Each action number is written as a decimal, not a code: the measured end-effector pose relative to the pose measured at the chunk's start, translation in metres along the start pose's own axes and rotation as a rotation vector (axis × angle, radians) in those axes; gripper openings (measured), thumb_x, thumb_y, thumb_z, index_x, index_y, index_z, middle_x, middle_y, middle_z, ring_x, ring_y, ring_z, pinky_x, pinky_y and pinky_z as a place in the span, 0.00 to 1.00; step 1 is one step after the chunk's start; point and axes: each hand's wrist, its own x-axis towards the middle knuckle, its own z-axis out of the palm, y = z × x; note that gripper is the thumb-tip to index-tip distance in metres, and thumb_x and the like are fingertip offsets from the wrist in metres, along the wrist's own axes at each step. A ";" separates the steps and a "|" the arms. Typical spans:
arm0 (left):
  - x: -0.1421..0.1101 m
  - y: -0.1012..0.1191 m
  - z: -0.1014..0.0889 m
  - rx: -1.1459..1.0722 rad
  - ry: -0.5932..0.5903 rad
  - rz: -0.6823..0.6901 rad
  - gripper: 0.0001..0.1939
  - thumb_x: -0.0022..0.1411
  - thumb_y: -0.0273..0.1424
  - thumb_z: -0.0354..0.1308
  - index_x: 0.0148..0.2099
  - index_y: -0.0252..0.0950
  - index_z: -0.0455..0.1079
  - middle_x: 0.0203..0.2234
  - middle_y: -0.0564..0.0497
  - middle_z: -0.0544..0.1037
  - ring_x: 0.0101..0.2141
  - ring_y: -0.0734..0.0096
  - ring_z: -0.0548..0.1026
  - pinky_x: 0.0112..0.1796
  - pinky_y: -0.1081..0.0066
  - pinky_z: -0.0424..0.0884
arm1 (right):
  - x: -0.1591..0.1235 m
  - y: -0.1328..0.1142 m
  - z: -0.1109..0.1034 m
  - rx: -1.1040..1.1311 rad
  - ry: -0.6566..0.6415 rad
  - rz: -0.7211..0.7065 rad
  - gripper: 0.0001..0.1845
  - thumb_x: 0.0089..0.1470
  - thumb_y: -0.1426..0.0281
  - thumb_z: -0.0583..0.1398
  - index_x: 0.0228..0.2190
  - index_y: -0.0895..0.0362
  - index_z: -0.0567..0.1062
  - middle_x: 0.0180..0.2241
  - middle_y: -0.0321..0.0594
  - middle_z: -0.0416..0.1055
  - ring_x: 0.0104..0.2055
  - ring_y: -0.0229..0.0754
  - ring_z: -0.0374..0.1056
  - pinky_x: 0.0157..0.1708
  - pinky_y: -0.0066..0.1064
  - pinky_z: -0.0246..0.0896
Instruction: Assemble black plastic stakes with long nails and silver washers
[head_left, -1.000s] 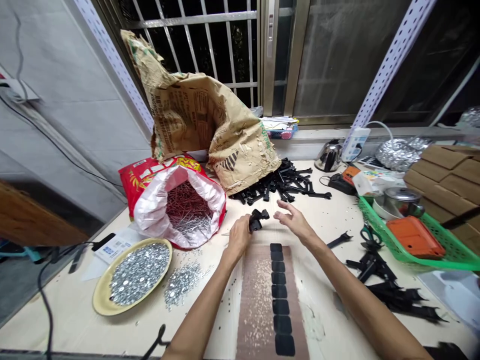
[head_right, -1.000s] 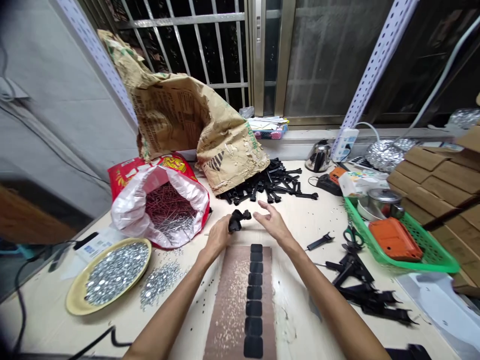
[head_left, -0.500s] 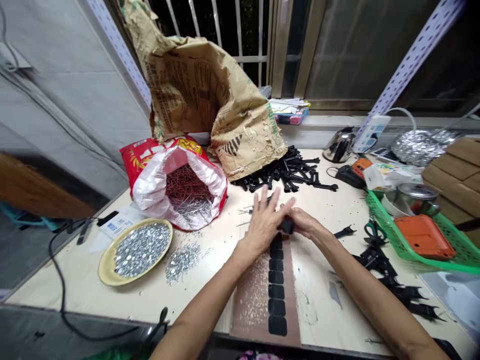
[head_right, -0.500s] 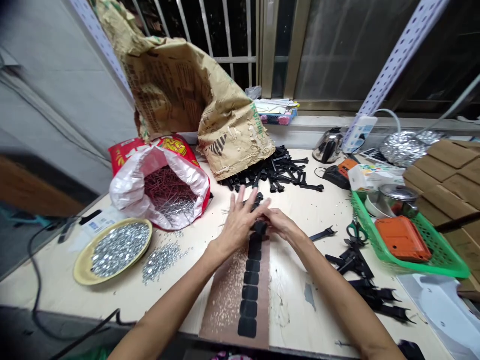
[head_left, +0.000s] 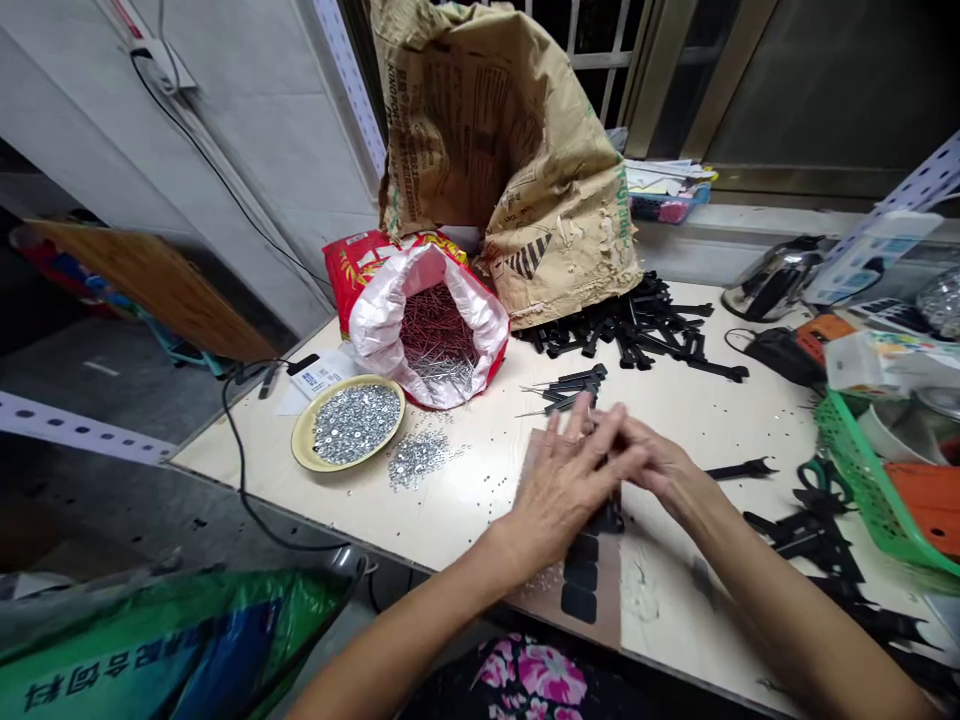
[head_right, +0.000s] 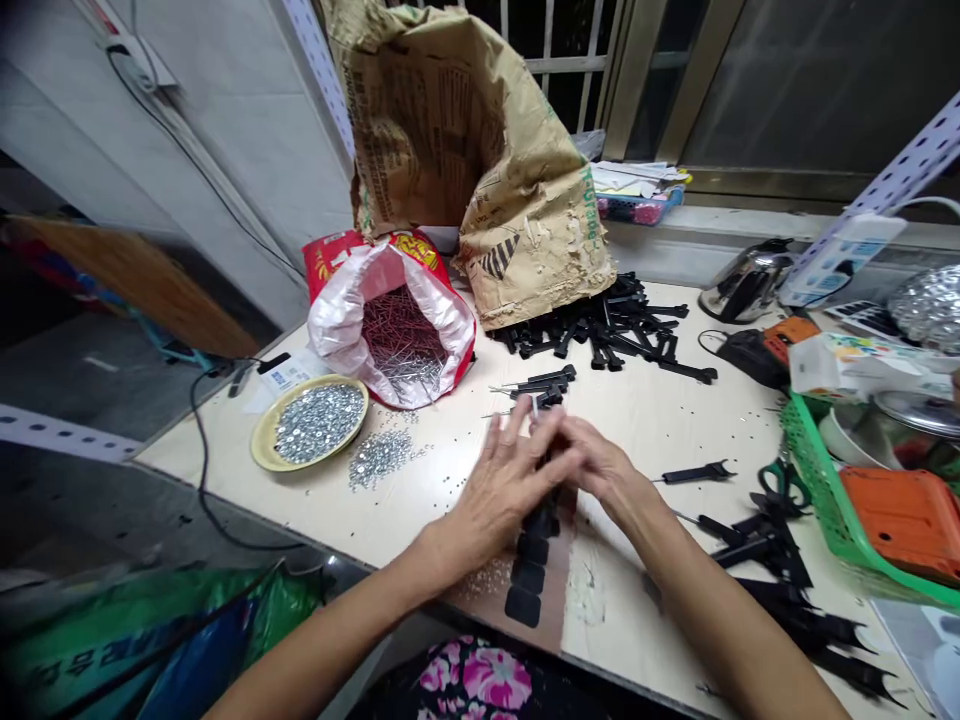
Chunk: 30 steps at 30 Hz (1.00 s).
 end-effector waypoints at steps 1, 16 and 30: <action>-0.012 -0.011 0.002 0.021 0.013 -0.077 0.30 0.62 0.22 0.47 0.64 0.47 0.52 0.64 0.49 0.52 0.64 0.50 0.41 0.58 0.46 0.48 | 0.007 -0.003 -0.007 0.071 -0.069 0.046 0.13 0.53 0.59 0.58 0.32 0.56 0.75 0.35 0.46 0.73 0.34 0.46 0.70 0.33 0.42 0.69; -0.092 -0.106 0.042 0.131 -0.144 -0.602 0.14 0.64 0.30 0.46 0.38 0.39 0.74 0.35 0.43 0.73 0.40 0.54 0.63 0.38 0.59 0.59 | -0.004 -0.003 0.016 -0.228 -0.057 -0.201 0.12 0.56 0.63 0.57 0.37 0.56 0.75 0.31 0.40 0.72 0.33 0.39 0.67 0.35 0.32 0.62; -0.047 -0.067 0.018 -1.785 0.377 -1.174 0.16 0.44 0.37 0.69 0.34 0.32 0.74 0.25 0.52 0.74 0.28 0.77 0.70 0.31 0.74 0.67 | -0.017 -0.021 0.056 -0.751 -0.157 -0.546 0.13 0.63 0.66 0.51 0.40 0.55 0.74 0.34 0.40 0.69 0.36 0.38 0.66 0.36 0.28 0.60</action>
